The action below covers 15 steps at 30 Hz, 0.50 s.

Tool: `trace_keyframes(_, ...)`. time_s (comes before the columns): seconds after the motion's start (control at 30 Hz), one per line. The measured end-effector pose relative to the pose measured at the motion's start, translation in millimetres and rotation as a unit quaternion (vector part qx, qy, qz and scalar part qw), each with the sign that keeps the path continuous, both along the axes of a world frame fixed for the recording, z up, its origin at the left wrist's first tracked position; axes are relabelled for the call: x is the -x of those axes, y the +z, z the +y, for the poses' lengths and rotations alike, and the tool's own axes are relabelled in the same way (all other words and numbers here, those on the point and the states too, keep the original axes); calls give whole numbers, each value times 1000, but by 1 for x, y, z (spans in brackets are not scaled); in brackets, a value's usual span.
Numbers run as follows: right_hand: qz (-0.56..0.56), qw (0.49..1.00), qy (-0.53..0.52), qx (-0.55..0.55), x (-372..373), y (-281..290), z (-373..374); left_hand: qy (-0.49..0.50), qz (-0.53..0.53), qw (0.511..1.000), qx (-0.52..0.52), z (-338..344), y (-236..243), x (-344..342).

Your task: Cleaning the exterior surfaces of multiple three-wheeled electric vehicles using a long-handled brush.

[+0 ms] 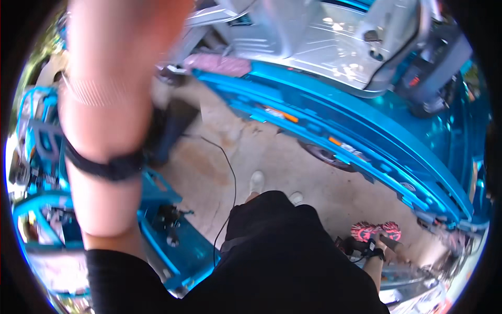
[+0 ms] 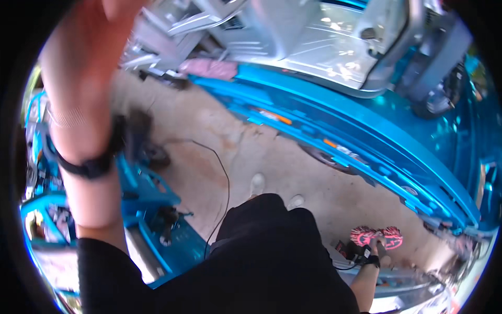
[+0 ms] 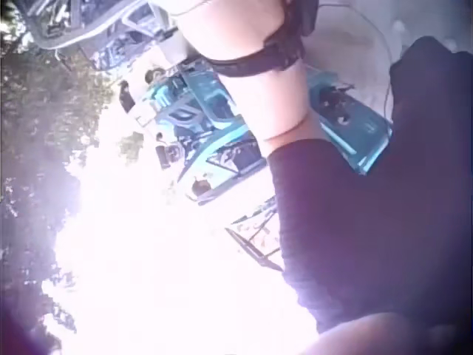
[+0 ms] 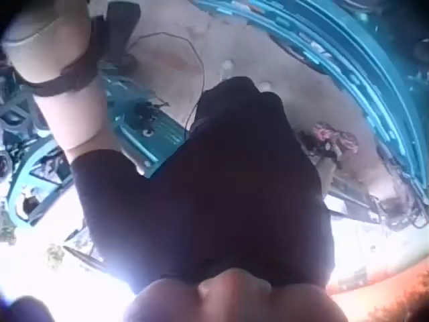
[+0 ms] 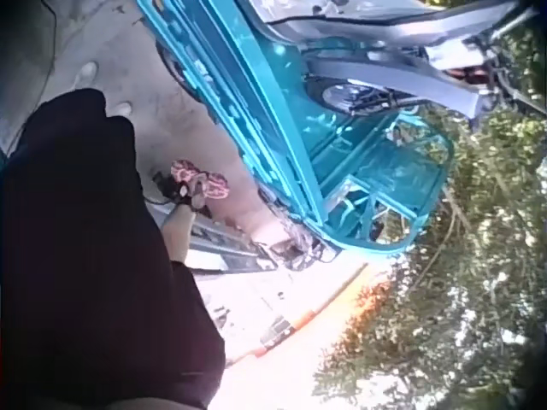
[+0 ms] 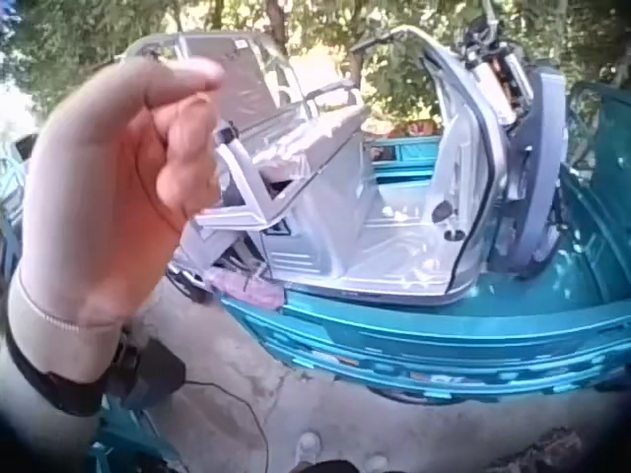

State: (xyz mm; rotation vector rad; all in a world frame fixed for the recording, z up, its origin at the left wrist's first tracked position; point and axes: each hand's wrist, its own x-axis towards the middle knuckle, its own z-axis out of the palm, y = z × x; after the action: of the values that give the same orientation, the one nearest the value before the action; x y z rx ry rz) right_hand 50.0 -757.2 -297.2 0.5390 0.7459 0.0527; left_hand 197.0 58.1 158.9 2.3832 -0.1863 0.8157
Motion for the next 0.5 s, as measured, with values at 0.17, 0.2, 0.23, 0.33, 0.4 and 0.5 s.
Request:
trace_keyframes(0.17,58,995,-35,69,-11,83,160,-258,342,758,492,-75,-110,21)
trace_keyframes(0.2,88,991,-52,86,-8,102,177,-264,402,739,472,-76,-121,26)
trace_keyframes(0.23,70,985,-38,150,-3,102,183,-260,450,699,491,-80,-131,33)
trace_keyframes(0.33,82,924,6,374,-5,90,216,-279,469,707,450,-87,-152,48)
trace_keyframes(0.4,142,897,5,418,-11,85,234,-312,441,738,404,-91,-155,49)
trace_keyframes(0.5,190,860,61,469,-36,110,285,-394,375,788,289,-95,-150,44)
